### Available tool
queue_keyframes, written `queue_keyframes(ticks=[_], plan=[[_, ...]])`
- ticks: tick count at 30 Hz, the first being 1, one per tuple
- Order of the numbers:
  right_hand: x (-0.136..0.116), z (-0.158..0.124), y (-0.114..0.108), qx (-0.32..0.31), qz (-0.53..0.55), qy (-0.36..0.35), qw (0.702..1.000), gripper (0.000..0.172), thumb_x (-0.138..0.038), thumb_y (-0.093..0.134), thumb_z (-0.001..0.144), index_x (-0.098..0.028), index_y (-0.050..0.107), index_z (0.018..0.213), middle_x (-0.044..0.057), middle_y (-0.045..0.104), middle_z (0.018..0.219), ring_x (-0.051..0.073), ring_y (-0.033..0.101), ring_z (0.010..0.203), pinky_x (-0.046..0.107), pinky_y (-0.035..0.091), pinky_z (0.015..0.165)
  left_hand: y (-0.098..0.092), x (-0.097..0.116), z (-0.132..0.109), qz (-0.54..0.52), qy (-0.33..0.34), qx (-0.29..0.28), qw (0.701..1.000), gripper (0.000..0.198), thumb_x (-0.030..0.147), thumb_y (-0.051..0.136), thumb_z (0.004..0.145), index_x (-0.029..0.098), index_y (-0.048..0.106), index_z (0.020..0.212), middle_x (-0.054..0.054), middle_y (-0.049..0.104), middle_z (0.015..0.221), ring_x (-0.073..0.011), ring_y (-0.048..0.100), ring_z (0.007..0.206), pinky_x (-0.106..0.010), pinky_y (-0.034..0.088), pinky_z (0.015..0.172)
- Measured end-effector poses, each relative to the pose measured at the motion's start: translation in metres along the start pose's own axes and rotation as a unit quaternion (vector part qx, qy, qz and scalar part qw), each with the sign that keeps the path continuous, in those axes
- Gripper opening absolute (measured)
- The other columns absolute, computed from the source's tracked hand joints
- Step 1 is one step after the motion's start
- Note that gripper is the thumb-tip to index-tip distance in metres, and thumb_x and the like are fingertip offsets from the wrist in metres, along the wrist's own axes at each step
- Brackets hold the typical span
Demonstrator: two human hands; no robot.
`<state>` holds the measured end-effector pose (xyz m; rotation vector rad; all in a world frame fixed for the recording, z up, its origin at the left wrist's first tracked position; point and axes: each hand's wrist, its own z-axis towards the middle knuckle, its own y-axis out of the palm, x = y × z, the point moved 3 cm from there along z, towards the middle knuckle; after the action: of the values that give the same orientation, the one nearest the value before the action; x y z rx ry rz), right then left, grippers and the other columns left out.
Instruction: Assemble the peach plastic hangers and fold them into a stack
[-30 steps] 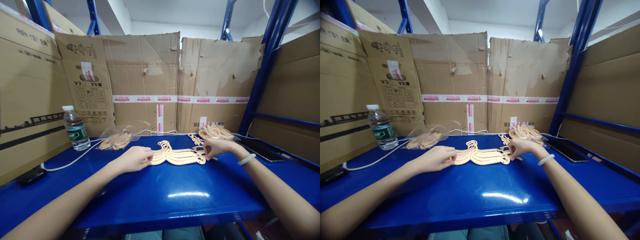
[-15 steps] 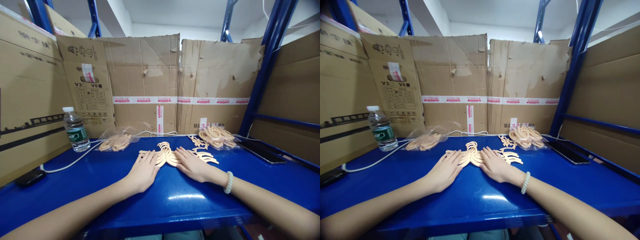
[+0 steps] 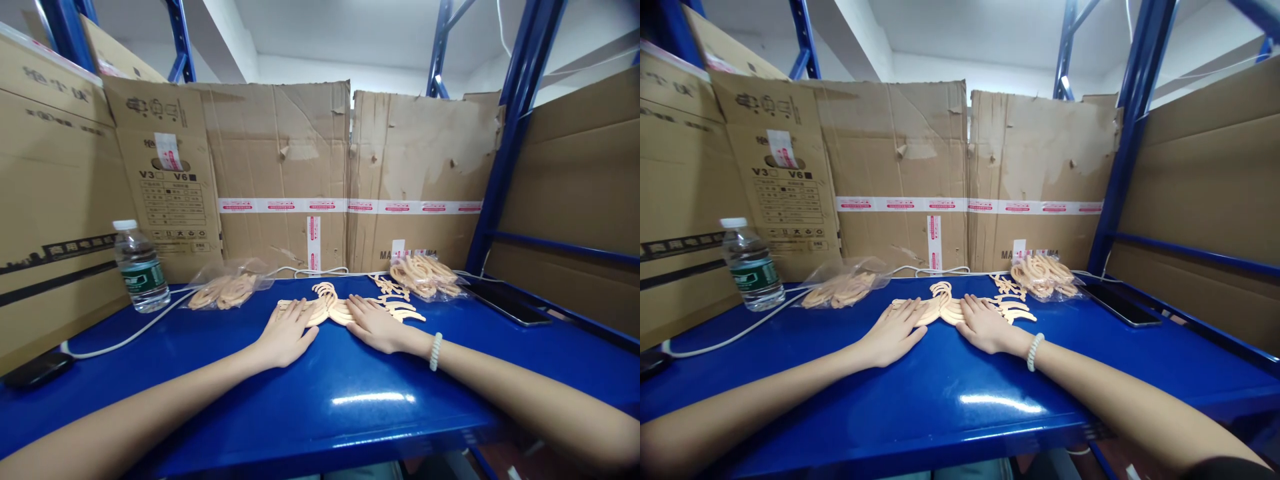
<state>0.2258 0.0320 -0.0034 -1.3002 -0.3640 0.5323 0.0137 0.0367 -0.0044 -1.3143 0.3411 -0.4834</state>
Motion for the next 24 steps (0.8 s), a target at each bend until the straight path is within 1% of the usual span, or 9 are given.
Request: queue_keyframes(ticks=[3,5,7,8,11,14,17,21,24], plan=[[0.016,0.014,-0.015,0.014,0.013,0.027,0.999,0.053,-0.042,0.029,0.096,-0.009,0.047,0.135,0.017,0.043,0.141,0.027,0.033,0.134,0.041,0.030,0.108,0.000,0.000,0.001,-0.002,-0.003,0.001,1.000,0.059,0.046,0.030,0.093,0.018,0.033,0.144,-0.014,0.030,0.150,-0.0306,0.024,0.139,-0.055,0.018,0.110],[0.038,0.027,-0.035,0.043,-0.015,0.119,0.992,0.048,-0.039,0.035,0.095,-0.009,0.054,0.127,0.018,0.052,0.133,0.026,0.045,0.126,0.035,0.036,0.103,0.001,0.001,0.001,-0.006,-0.005,-0.004,1.000,0.060,0.046,0.030,0.093,0.016,0.033,0.144,-0.015,0.029,0.150,-0.0313,0.023,0.140,-0.056,0.018,0.110],[0.064,0.040,-0.051,-0.007,-0.050,0.238,0.970,0.044,-0.039,0.043,0.091,-0.005,0.064,0.111,0.022,0.065,0.111,0.030,0.061,0.105,0.034,0.045,0.089,0.001,0.001,0.000,-0.008,-0.005,0.000,1.000,0.059,0.046,0.031,0.092,0.017,0.033,0.144,-0.015,0.029,0.150,-0.0317,0.023,0.139,-0.057,0.018,0.110],[0.075,0.047,-0.058,-0.020,-0.053,0.263,0.963,0.043,-0.038,0.049,0.088,-0.003,0.068,0.102,0.024,0.068,0.099,0.031,0.064,0.096,0.035,0.047,0.083,0.001,0.001,0.000,-0.008,-0.004,0.004,1.000,0.059,0.045,0.032,0.092,0.017,0.033,0.144,-0.015,0.030,0.149,-0.0318,0.024,0.139,-0.057,0.018,0.110],[0.102,0.064,-0.068,-0.069,-0.058,0.318,0.944,0.037,-0.043,0.065,0.077,-0.008,0.073,0.086,0.017,0.071,0.078,0.029,0.068,0.078,0.036,0.050,0.076,0.001,0.001,-0.001,-0.008,-0.003,0.010,1.000,0.058,0.046,0.032,0.093,0.019,0.034,0.143,-0.015,0.032,0.149,-0.0317,0.025,0.139,-0.057,0.017,0.110],[0.114,0.078,-0.062,-0.106,-0.070,0.341,0.931,0.038,-0.043,0.076,0.065,-0.012,0.073,0.086,0.014,0.071,0.080,0.030,0.067,0.084,0.036,0.052,0.075,0.001,0.001,-0.001,-0.008,-0.002,0.005,1.000,0.058,0.047,0.031,0.093,0.019,0.034,0.143,-0.014,0.032,0.149,-0.0315,0.024,0.139,-0.057,0.017,0.110],[0.120,0.088,-0.051,-0.138,-0.094,0.359,0.918,0.036,-0.033,0.081,0.060,-0.012,0.072,0.087,0.013,0.070,0.087,0.032,0.065,0.094,0.038,0.052,0.078,0.000,0.001,-0.001,-0.011,-0.003,0.002,1.000,0.059,0.047,0.031,0.092,0.018,0.034,0.143,-0.014,0.031,0.149,-0.0316,0.024,0.139,-0.057,0.017,0.110],[0.123,0.092,-0.045,-0.167,-0.120,0.369,0.907,0.025,-0.025,0.075,0.073,-0.010,0.067,0.092,0.010,0.068,0.098,0.025,0.064,0.095,0.041,0.052,0.082,-0.001,0.002,-0.001,-0.010,-0.010,0.000,1.000,0.060,0.047,0.031,0.092,0.017,0.033,0.144,-0.015,0.030,0.149,-0.0317,0.024,0.139,-0.056,0.017,0.110],[0.116,0.087,-0.042,-0.155,-0.126,0.346,0.917,0.022,-0.028,0.065,0.086,-0.011,0.063,0.100,0.008,0.066,0.103,0.019,0.064,0.092,0.038,0.054,0.080,-0.001,0.002,0.000,-0.010,-0.017,-0.001,1.000,0.060,0.047,0.032,0.092,0.017,0.033,0.144,-0.015,0.029,0.150,-0.0313,0.023,0.140,-0.055,0.018,0.111]])
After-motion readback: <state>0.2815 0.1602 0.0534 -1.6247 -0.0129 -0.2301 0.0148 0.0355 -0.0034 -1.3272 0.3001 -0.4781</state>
